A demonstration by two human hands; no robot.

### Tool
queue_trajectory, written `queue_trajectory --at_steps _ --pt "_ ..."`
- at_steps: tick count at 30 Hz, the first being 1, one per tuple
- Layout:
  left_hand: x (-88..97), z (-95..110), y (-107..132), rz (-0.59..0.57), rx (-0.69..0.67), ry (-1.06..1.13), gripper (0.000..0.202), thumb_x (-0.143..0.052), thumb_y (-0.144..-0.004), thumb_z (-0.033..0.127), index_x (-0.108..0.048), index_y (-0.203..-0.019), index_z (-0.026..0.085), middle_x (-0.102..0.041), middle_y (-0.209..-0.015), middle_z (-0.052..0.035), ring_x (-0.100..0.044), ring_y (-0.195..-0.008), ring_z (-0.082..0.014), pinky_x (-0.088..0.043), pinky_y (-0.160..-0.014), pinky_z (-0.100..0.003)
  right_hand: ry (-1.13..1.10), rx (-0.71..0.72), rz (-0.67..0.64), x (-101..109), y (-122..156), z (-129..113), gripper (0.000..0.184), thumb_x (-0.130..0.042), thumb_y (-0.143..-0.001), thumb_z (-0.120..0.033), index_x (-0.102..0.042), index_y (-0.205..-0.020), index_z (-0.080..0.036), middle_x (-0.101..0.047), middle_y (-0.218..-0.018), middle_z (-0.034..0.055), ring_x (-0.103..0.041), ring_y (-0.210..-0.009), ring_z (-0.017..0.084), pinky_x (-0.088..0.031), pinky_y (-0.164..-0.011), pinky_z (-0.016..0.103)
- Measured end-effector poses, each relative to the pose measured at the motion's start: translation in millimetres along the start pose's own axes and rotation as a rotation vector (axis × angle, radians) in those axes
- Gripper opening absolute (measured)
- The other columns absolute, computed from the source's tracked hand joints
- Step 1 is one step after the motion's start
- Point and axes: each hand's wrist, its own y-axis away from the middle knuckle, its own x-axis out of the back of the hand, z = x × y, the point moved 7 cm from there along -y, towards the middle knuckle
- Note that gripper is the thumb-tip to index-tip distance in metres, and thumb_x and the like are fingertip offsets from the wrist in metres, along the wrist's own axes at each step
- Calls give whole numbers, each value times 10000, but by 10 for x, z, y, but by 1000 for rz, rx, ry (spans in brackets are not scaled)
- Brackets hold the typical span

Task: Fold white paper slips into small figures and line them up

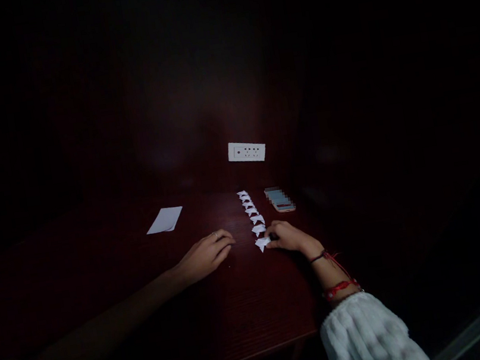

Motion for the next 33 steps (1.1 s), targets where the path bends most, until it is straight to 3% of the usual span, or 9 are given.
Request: queue_trajectory --at_steps 14,17,20,23,26,30,33 --pt "-87 -74 49 -22 30 -15 231 -318 -828 225 -520 -935 200 -475 -962 -21 -475 -863 -143 -361 -794 -273 18 -21 -2 3 -4 98 314 -592 -643 -291 -584 -928 -160 -554 -829 52 -505 -739 143 -377 -680 239" --pt "-37 -129 101 -35 33 -45 231 -313 -830 231 -522 -922 196 -478 -953 -23 -479 -850 -143 -368 -781 -272 17 -7 29 78 -26 -11 314 -578 -658 -276 -574 -946 -151 -559 -846 59 -510 -759 145 -381 -695 239" --pt "68 -243 226 -45 52 -79 238 -304 -832 239 -525 -904 185 -480 -951 -29 -481 -850 -144 -365 -789 -276 2 47 44 132 -91 -284 262 -538 -695 -256 -580 -929 -146 -566 -863 64 -513 -779 140 -380 -715 234" --pt "228 -490 437 -19 135 -100 243 -306 -828 246 -520 -922 180 -478 -974 -34 -478 -871 -147 -367 -795 -270 -4 114 31 91 -233 -664 230 -510 -716 -248 -592 -901 -139 -574 -857 69 -518 -768 132 -379 -719 228" --pt "430 -900 720 39 274 -92 253 -307 -818 249 -515 -947 183 -483 -991 -28 -474 -895 -150 -362 -819 -274 9 153 8 -45 -471 -1036 215 -499 -722 -259 -602 -876 -150 -578 -836 63 -522 -762 132 -377 -710 224" --pt "745 -1572 1135 154 558 -118 241 -352 -770 217 -553 -894 164 -520 -943 -35 -476 -907 -161 -329 -867 -277 5 86 6 -238 -870 -1372 246 -489 -727 -288 -582 -918 -164 -563 -900 64 -512 -838 144 -366 -736 225" --pt "895 -1883 1325 219 682 -156 267 -347 -743 175 -551 -900 108 -528 -933 -88 -471 -915 -204 -332 -859 -327 26 27 52 -306 -1145 -1547 291 -463 -744 -312 -543 -986 -172 -522 -965 71 -496 -872 149 -365 -744 229"
